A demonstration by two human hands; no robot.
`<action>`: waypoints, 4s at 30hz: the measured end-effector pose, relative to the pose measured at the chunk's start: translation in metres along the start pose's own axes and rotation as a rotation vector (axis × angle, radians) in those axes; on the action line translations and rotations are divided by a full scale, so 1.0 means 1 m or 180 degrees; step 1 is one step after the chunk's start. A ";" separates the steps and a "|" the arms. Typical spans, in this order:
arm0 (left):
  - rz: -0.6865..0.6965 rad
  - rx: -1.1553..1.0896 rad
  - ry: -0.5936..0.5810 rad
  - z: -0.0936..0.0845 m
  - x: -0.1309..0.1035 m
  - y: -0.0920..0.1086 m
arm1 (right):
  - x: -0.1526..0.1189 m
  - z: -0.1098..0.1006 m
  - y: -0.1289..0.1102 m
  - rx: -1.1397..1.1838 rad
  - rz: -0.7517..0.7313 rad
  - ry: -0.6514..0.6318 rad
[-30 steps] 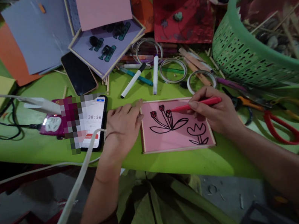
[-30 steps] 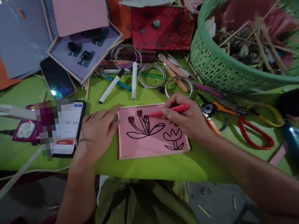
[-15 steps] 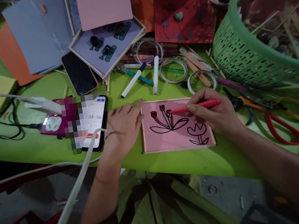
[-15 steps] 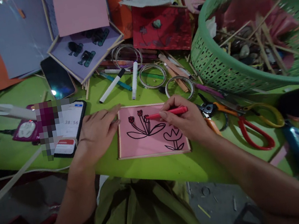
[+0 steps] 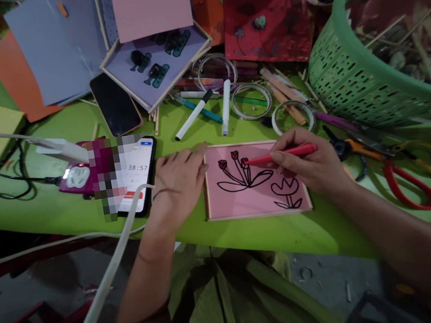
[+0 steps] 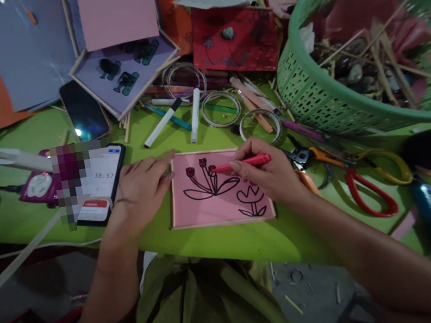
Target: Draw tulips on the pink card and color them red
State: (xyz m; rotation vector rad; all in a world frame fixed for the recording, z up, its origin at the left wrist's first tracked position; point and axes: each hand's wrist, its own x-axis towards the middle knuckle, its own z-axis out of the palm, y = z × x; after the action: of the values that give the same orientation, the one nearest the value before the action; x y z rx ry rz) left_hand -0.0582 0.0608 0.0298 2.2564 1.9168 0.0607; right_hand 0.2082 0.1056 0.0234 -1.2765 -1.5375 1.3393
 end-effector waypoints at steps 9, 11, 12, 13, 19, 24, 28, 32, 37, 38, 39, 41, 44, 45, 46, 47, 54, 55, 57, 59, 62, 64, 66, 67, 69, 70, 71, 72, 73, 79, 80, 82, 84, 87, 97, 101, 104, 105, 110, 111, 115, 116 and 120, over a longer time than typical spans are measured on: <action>0.0006 -0.0033 -0.0001 0.001 -0.001 -0.001 | -0.001 0.000 -0.001 -0.0015 0.0026 -0.0012; -0.0005 -0.0034 -0.0017 0.000 -0.001 0.000 | -0.002 0.000 -0.002 0.0004 0.0028 -0.0008; -0.0005 -0.0036 -0.0013 0.000 -0.001 0.000 | -0.002 0.000 -0.003 0.0008 0.0029 -0.0009; 0.0000 -0.0039 -0.0007 0.000 0.000 0.000 | -0.002 0.000 -0.003 0.0002 0.0035 -0.0015; -0.0041 -0.0059 -0.0041 -0.003 0.001 0.002 | -0.001 0.000 0.000 -0.0026 0.0024 -0.0011; -0.0131 -0.0048 -0.0156 -0.006 0.001 0.004 | -0.001 0.000 0.000 -0.0041 0.0002 -0.0064; -0.0077 -0.0059 -0.0084 -0.004 0.000 0.002 | -0.002 -0.001 0.000 -0.0060 -0.0026 -0.0057; -0.0001 -0.0071 0.0018 -0.002 0.000 0.001 | -0.002 -0.001 0.000 -0.0069 -0.0041 -0.0077; -0.0040 -0.0097 -0.0023 -0.002 0.000 0.001 | -0.001 0.000 -0.003 -0.0048 0.0013 -0.0062; -0.0044 -0.0100 -0.0026 -0.001 0.000 0.001 | -0.001 0.000 -0.003 -0.0063 0.0017 -0.0053; -0.0046 -0.0101 -0.0025 -0.001 0.000 0.001 | -0.001 0.001 -0.004 -0.0066 0.0017 -0.0046; -0.0044 -0.0101 -0.0035 -0.001 0.000 0.001 | -0.001 0.001 -0.004 -0.0028 0.0018 -0.0038; -0.0067 -0.0099 -0.0075 -0.002 0.001 0.002 | -0.001 0.000 -0.004 -0.0018 0.0033 -0.0059; -0.0081 -0.0093 -0.0097 -0.003 0.001 0.002 | -0.001 0.000 -0.004 -0.0033 0.0035 -0.0066; -0.0098 -0.0082 -0.0117 -0.004 0.001 0.002 | -0.001 0.000 -0.003 -0.0044 0.0033 -0.0063; -0.0114 -0.0069 -0.0134 -0.004 0.001 0.003 | -0.001 0.000 -0.003 -0.0048 0.0024 -0.0058; -0.0045 -0.0069 -0.0035 -0.003 0.000 0.001 | -0.001 0.001 -0.004 -0.0088 0.0010 -0.0040; -0.0045 -0.0056 -0.0023 -0.002 0.000 0.001 | -0.001 0.001 -0.004 -0.0065 -0.0001 -0.0021; -0.0038 -0.0035 -0.0005 -0.001 0.000 0.000 | -0.001 0.001 -0.003 -0.0044 -0.0029 0.0014; -0.0031 -0.0039 0.0008 0.000 0.000 0.000 | -0.001 0.001 -0.002 -0.0067 -0.0045 0.0048; -0.0039 -0.0056 -0.0025 -0.001 0.001 0.001 | -0.002 0.001 0.000 -0.0084 -0.0039 0.0038; -0.0049 -0.0058 -0.0060 -0.001 0.001 0.001 | -0.002 0.000 0.000 -0.0081 -0.0031 0.0030; -0.0050 -0.0065 -0.0064 -0.002 0.001 0.001 | -0.001 0.000 -0.001 -0.0063 -0.0028 0.0029; -0.0047 -0.0074 -0.0055 -0.001 0.001 0.001 | -0.001 0.000 -0.001 -0.0054 -0.0023 0.0021; -0.0033 -0.0089 -0.0022 -0.001 0.000 0.000 | -0.001 0.000 -0.002 -0.0041 -0.0009 0.0018; -0.0030 -0.0088 -0.0007 -0.001 0.000 0.000 | 0.000 0.000 -0.002 -0.0033 -0.0008 0.0024; -0.0029 -0.0082 -0.0010 -0.002 0.000 0.001 | 0.000 0.000 -0.003 -0.0029 -0.0012 0.0033; -0.0039 -0.0070 -0.0027 -0.002 0.000 0.001 | 0.000 0.000 -0.003 -0.0026 -0.0021 0.0044; -0.0053 -0.0057 -0.0054 -0.003 0.000 0.001 | 0.000 0.001 -0.003 -0.0020 -0.0033 0.0051; -0.0101 -0.0060 -0.0103 -0.004 0.001 0.003 | -0.001 0.001 -0.002 -0.0005 -0.0003 0.0050; -0.0105 -0.0060 -0.0102 -0.004 0.001 0.003 | -0.001 0.001 -0.002 0.0003 0.0001 0.0049; -0.0106 -0.0053 -0.0088 -0.003 0.001 0.002 | -0.001 0.001 -0.003 0.0014 0.0020 0.0017; -0.0099 -0.0042 -0.0073 -0.003 0.001 0.002 | -0.001 0.001 -0.003 0.0024 0.0045 -0.0009; -0.0093 -0.0041 -0.0088 -0.003 0.002 0.003 | -0.001 0.001 -0.004 0.0058 0.0039 0.0038; -0.0012 -0.0087 0.0032 0.000 0.001 -0.001 | -0.001 0.000 -0.003 -0.0049 -0.0022 -0.0059; -0.0066 -0.0041 -0.0055 -0.001 0.001 0.000 | -0.001 0.000 -0.002 -0.0060 -0.0017 -0.0052; -0.0078 -0.0029 -0.0087 -0.002 0.001 0.001 | -0.001 -0.001 0.000 0.0004 0.0016 -0.0025; -0.0088 -0.0031 -0.0098 -0.002 0.001 0.002 | -0.001 -0.001 0.001 0.0011 0.0020 -0.0010; -0.0122 -0.0043 -0.0119 -0.003 0.001 0.002 | -0.001 0.000 0.000 0.0033 -0.0008 0.0068; -0.0116 -0.0050 -0.0099 -0.003 0.001 0.002 | -0.001 0.000 -0.001 0.0037 -0.0011 0.0068; -0.0056 -0.0081 -0.0013 -0.001 0.001 0.001 | 0.000 0.002 -0.005 -0.0012 -0.0010 0.0062; -0.0053 -0.0074 -0.0010 -0.001 0.001 0.000 | 0.000 0.002 -0.006 -0.0017 -0.0003 0.0058; -0.0108 -0.0036 -0.0071 -0.001 0.001 0.001 | 0.000 0.001 -0.006 -0.0016 0.0032 -0.0016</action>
State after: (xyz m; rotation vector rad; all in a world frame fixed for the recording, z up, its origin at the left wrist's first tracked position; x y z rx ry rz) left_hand -0.0574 0.0618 0.0307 2.2073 1.9376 0.0417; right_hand 0.2059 0.1050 0.0294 -1.2864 -1.5408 1.3467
